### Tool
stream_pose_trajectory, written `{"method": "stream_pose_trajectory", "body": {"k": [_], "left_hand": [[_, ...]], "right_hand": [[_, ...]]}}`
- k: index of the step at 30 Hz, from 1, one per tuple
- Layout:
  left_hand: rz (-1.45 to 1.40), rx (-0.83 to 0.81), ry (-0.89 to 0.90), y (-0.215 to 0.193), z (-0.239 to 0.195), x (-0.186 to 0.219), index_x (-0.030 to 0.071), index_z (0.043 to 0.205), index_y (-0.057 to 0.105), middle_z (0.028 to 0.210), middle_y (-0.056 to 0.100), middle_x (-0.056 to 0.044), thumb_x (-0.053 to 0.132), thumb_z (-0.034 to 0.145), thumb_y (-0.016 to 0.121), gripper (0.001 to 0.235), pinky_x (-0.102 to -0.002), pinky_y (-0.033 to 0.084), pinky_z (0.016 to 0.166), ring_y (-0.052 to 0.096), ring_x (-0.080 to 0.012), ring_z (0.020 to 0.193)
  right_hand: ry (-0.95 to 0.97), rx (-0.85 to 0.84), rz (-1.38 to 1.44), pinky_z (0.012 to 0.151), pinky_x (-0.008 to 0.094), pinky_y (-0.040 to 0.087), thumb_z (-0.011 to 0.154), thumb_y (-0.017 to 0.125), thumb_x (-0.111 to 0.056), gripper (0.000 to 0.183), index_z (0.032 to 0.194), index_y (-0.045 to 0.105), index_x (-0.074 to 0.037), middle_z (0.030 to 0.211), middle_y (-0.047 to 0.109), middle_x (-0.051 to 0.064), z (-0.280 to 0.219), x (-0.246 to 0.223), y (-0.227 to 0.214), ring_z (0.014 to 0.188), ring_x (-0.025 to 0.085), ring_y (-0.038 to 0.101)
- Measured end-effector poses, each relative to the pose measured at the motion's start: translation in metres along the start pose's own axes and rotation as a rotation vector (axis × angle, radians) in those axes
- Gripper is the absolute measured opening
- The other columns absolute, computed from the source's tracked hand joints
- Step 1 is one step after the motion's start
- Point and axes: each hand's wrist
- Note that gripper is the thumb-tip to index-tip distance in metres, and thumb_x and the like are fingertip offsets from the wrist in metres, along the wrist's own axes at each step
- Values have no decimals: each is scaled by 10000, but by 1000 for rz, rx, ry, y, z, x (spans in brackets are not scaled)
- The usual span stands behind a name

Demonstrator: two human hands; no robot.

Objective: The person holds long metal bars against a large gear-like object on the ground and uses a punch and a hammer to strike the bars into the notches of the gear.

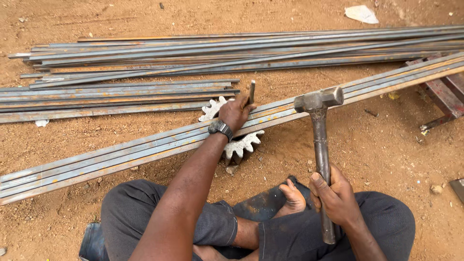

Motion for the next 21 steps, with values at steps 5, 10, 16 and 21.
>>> {"method": "stream_pose_trajectory", "body": {"k": [5,10,16,21], "left_hand": [[166,-53,107,10,3,-3,207,1061,635,619,555,38,445,1040,561,250,-307,413,444,443,-101,487],[161,-51,94,13,2,-13,215,1064,633,611,547,40,429,1038,551,230,-294,416,426,442,-98,480],[141,-63,71,3,-5,-2,230,1044,655,629,622,30,435,1021,570,223,-335,422,445,490,-111,476],[31,-47,3,-7,-5,1,207,1075,703,697,704,-35,438,998,649,249,-368,504,558,624,-160,591]], "right_hand": [[-467,-8,-129,431,229,466,1063,509,-339,284,1009,477,-62,646,570,8,9,-60,-8,490,65,537],[-712,142,-231,455,241,457,1077,531,-382,317,994,488,-79,664,546,-2,31,-131,2,531,76,546],[149,-162,-657,404,275,428,1038,531,-362,281,962,557,-92,643,524,-32,80,-106,41,487,94,477],[377,-51,-112,364,297,364,986,558,-374,284,935,504,-100,595,471,2,59,-36,13,429,110,438]]}}
Point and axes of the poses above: each hand's wrist, its own z-axis towards the middle knuckle, its own y-axis out of the palm, x = y × z
